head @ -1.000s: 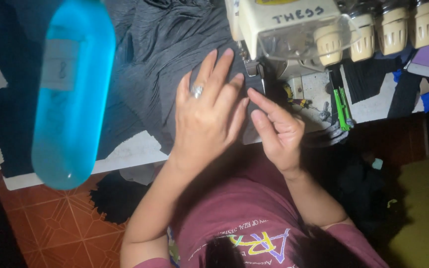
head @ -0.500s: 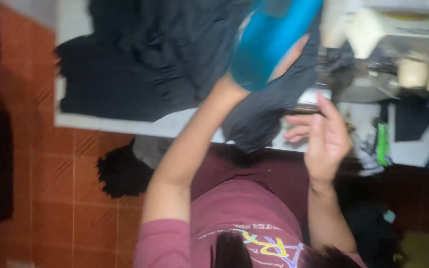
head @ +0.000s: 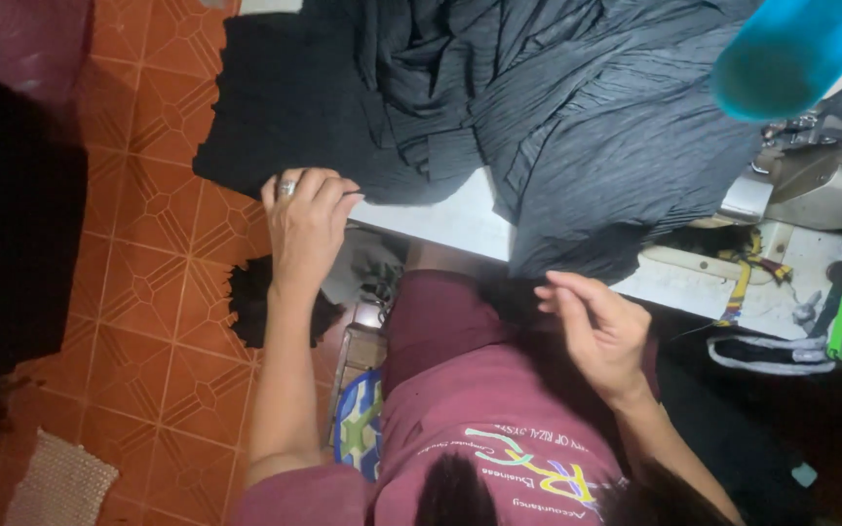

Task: Trimming excess threads and fabric from black garments using a small hand tool at a sewing workstation.

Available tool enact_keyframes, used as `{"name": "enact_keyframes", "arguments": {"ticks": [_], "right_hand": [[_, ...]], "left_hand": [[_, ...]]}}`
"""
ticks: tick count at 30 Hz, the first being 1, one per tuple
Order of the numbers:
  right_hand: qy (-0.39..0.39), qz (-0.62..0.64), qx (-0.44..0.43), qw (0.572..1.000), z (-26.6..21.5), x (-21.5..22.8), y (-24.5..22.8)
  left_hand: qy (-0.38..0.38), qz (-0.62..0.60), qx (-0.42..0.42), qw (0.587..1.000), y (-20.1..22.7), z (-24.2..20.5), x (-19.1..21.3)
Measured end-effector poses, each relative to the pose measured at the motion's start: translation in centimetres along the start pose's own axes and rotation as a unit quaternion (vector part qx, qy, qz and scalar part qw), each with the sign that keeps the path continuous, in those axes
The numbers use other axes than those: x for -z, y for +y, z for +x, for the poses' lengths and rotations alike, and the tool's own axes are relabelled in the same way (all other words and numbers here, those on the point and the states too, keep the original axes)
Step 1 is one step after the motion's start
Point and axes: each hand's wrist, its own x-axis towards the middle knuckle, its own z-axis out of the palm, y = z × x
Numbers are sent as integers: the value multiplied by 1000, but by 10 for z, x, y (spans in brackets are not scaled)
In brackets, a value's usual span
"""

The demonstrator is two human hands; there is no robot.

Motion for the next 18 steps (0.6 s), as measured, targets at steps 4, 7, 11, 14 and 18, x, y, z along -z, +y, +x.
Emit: {"name": "enact_keyframes", "arguments": {"ticks": [4,7,11,14,18], "right_hand": [[-55,-20,42,997,9,-24,-28],[-102,50,-54,992,6,-48,-24],[-186,428,-323,823,8,-78,-7],[-162,519,-416,729,21,-88,-7],[-55,552,-480,679,18,-109,10]], "left_hand": [[-1,-83,-1,997,-3,-7,15],[13,-152,8,988,-2,-15,17],[-72,-207,-32,975,8,-20,29],[-103,-238,-28,965,11,-27,39],[-115,-258,-15,959,7,-35,44]]}}
